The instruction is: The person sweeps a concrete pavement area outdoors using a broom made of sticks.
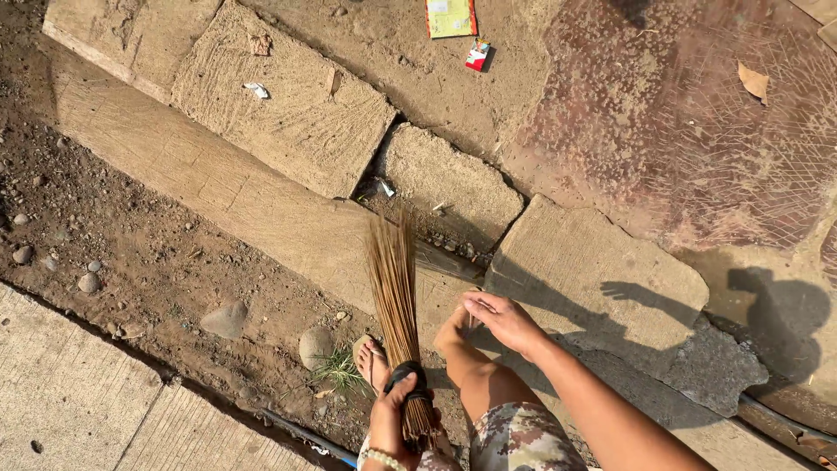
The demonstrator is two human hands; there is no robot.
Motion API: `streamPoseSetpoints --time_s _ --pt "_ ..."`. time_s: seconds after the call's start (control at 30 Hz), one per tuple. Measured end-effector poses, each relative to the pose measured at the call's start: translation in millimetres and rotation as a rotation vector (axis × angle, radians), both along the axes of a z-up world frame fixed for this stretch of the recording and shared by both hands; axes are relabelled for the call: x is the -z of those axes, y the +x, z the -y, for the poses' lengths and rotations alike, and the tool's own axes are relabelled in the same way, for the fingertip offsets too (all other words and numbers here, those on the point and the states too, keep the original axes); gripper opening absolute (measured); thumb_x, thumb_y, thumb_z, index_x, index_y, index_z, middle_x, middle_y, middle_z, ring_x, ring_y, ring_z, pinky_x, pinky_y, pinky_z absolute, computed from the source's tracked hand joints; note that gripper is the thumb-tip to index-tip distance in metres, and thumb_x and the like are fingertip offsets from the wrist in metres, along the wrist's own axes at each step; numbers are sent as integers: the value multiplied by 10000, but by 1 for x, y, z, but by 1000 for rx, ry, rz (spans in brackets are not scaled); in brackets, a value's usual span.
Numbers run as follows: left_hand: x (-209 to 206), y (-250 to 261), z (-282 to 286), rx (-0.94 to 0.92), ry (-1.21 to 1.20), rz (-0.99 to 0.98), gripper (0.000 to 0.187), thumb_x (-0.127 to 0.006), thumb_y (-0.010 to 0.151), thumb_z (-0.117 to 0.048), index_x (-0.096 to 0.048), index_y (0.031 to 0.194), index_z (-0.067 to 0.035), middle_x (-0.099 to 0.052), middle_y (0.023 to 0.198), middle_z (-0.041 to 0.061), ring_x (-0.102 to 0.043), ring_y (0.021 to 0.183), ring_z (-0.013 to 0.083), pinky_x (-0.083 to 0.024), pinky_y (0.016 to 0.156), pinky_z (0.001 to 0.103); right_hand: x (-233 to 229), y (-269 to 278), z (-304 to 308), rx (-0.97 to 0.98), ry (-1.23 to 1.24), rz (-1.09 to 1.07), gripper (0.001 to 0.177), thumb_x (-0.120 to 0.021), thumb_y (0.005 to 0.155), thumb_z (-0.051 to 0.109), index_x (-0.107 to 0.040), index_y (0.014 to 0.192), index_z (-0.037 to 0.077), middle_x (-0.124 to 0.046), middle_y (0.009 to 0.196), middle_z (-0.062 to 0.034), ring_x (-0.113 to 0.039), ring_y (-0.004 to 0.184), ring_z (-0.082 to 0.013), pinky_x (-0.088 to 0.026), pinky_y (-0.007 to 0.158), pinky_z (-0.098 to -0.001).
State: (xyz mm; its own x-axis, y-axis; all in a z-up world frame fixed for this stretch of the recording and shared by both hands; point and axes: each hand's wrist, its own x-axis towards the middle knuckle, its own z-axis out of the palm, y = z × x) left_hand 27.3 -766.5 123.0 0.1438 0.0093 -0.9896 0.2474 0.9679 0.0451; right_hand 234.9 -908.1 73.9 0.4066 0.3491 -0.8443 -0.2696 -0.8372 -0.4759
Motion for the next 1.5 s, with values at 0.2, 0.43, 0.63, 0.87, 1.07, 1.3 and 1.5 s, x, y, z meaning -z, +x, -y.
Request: streamPoseSetpoints --time_s 0.2,0.43,0.63,0.87,1.07,1.3,1.5 --pt "94 161 54 -143 -136 273 293 -611 948 -301 -588 1049 -27 -658 808 131 -652 695 276 -590 602 433 10 39 39 181 66 27 645 -469 948 612 -589 1435 206 -610 1471 -29 -546 1373 -199 -419 1130 -417" --pt "44 137 38 -130 -196 402 608 -737 865 -354 -493 1247 50 -666 901 195 -677 622 249 -597 468 334 25 66 76 305 -59 32 639 -381 986 607 -591 1427 194 -672 1367 -73 -650 1220 -218 -517 1039 -428" --pt "-10 66 -16 68 131 3 587 -716 783 -278 -440 1300 -246 -682 847 186 -665 604 295 -553 449 441 23 55 50 174 -23 -7 625 -386 977 594 -549 1459 231 -656 1404 -64 -649 1246 -211 -525 1049 -411" --pt "115 212 -55 197 50 197 487 -734 886 -346 -622 1189 18 -687 892 163 -652 657 257 -588 546 364 -4 63 3 188 107 -3 623 -380 985 573 -519 1489 234 -585 1474 -75 -599 1325 -231 -481 1104 -417" --pt "34 112 -79 235 6 283 711 -786 780 -299 -512 1415 -135 -707 934 201 -662 626 287 -567 492 391 -16 62 -6 245 27 -4 602 -325 1010 547 -493 1503 245 -597 1462 -87 -608 1318 -237 -516 1087 -413" --pt "48 115 -105 -1 229 -275 729 -702 849 -198 -329 1473 -246 -618 1174 239 -672 898 382 -598 631 520 -17 57 -26 359 -26 15 621 -333 990 577 -509 1492 257 -595 1473 -57 -626 1297 -227 -539 1063 -419" --pt "133 161 -145 292 -67 119 513 -685 902 -327 -561 1272 6 -673 967 181 -674 745 287 -624 571 403 -3 44 -58 341 -4 -11 628 -347 984 588 -496 1500 262 -622 1451 -68 -662 1266 -236 -543 1060 -431"
